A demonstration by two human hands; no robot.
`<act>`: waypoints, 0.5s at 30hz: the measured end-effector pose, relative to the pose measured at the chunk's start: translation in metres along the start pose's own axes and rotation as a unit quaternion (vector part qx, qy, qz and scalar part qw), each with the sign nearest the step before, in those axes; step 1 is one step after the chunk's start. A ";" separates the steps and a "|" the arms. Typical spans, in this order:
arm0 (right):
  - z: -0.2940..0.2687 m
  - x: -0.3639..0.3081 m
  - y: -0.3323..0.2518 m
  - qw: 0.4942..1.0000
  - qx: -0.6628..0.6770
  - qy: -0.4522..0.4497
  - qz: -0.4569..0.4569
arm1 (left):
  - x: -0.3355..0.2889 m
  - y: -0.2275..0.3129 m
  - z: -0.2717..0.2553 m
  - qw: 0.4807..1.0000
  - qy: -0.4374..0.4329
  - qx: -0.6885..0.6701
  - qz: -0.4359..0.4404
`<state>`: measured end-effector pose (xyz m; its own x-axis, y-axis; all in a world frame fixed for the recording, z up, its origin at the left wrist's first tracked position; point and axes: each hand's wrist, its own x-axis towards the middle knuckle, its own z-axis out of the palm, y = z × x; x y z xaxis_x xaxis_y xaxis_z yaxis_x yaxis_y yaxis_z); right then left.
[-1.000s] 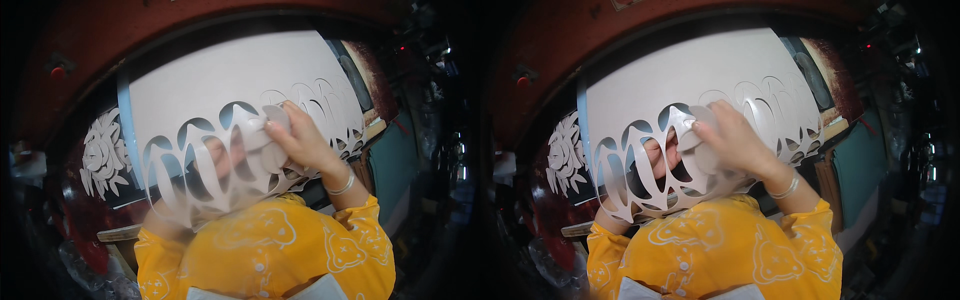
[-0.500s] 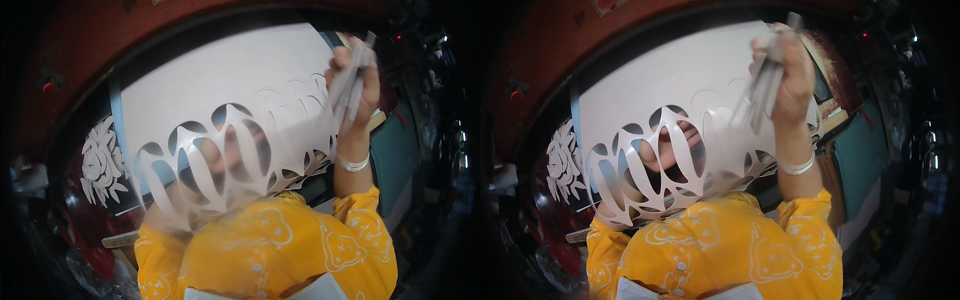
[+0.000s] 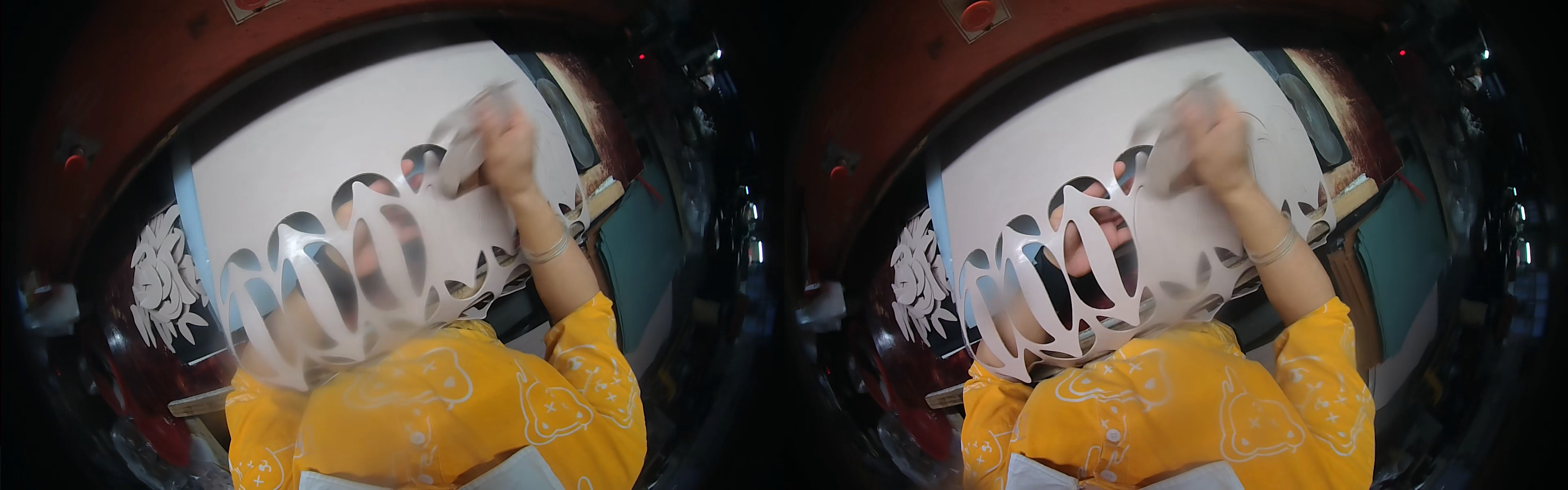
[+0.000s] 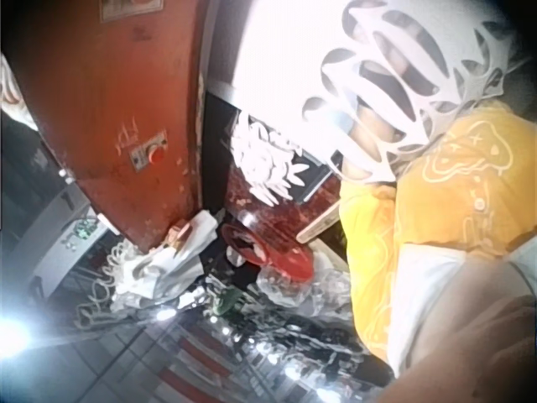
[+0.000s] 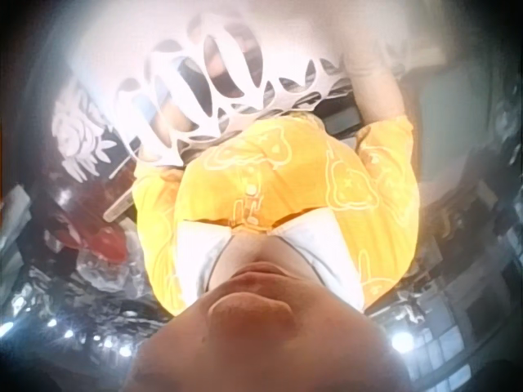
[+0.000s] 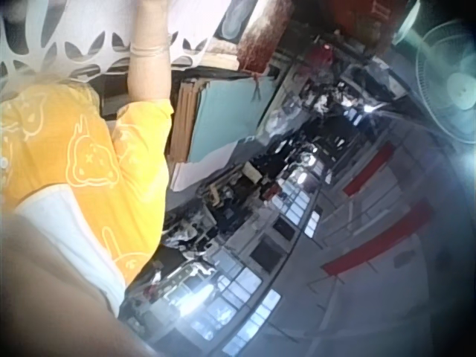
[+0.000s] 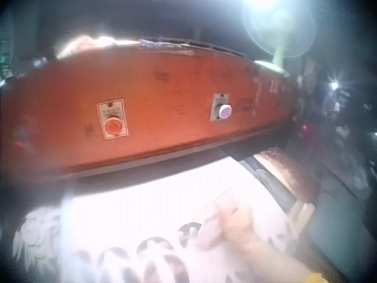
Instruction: The person uses a small handheld tool to rub and press a sheet of white material with cut-out shapes, then peels off the cut-out pieces one by one and places them on the machine surface. The person repeats this process across multiple sheets.
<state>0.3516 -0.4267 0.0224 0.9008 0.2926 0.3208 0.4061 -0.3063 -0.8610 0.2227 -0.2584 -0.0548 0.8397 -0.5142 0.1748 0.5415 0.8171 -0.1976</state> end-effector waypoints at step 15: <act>-0.006 -0.079 -0.038 0.977 -0.075 -0.198 0.021 | 0.001 0.005 0.014 0.941 0.215 0.243 0.091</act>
<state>0.2656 -0.4435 0.0320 0.7991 0.5955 0.0823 0.4144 -0.4467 -0.7929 0.2257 -0.2507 -0.0424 0.9123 -0.3265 -0.2472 0.3921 0.8706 0.2971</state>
